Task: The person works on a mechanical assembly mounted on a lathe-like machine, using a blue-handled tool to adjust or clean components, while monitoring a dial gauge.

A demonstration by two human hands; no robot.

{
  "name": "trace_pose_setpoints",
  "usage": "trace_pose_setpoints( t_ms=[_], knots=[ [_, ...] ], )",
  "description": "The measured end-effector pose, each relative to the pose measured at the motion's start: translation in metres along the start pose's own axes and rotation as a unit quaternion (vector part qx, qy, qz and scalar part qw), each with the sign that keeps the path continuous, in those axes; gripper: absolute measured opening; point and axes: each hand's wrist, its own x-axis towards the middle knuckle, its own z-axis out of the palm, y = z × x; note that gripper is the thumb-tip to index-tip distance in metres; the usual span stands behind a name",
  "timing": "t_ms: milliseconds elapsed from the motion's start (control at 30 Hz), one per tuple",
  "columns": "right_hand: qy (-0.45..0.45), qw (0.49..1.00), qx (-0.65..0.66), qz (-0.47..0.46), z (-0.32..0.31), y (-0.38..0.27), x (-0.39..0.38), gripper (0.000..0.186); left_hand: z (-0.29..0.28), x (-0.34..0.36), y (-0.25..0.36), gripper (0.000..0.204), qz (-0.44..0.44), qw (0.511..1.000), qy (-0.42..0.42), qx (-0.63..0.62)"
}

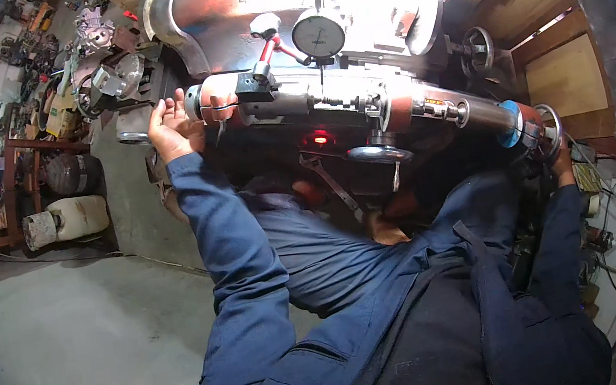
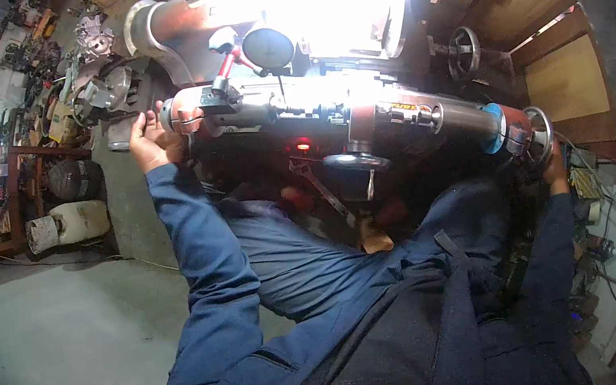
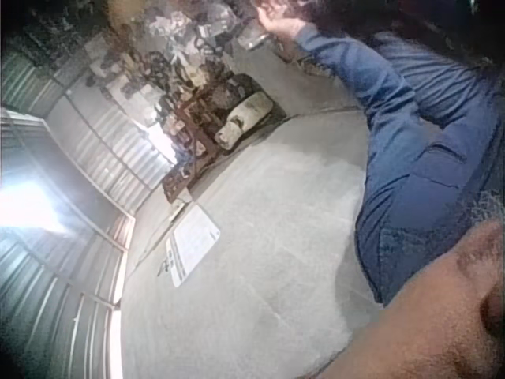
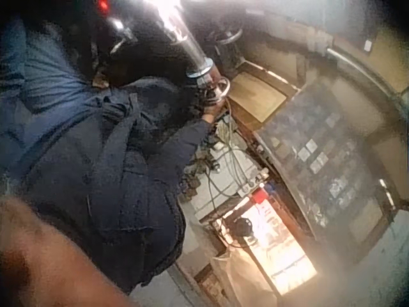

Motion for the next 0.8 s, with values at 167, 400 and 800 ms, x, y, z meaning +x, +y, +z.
trace_pose_setpoints(
  t_ms=[167,400,800],
  knots=[
    [-0.102,0.977,0.027,0.186,-0.007,-0.014,-0.018,0.03,-0.012,0.009,0.001,0.01,0.021,1.0,-0.01,-0.014],
    [-0.06,0.956,0.182,0.223,-0.045,-0.099,-0.03,0.03,-0.006,0.006,-0.003,0.01,-0.004,0.999,-0.038,0.018],
    [-0.002,0.907,0.345,0.243,-0.051,-0.165,0.025,0.021,0.011,-0.003,-0.002,0.042,-0.036,0.984,-0.089,0.153]
  ],
)
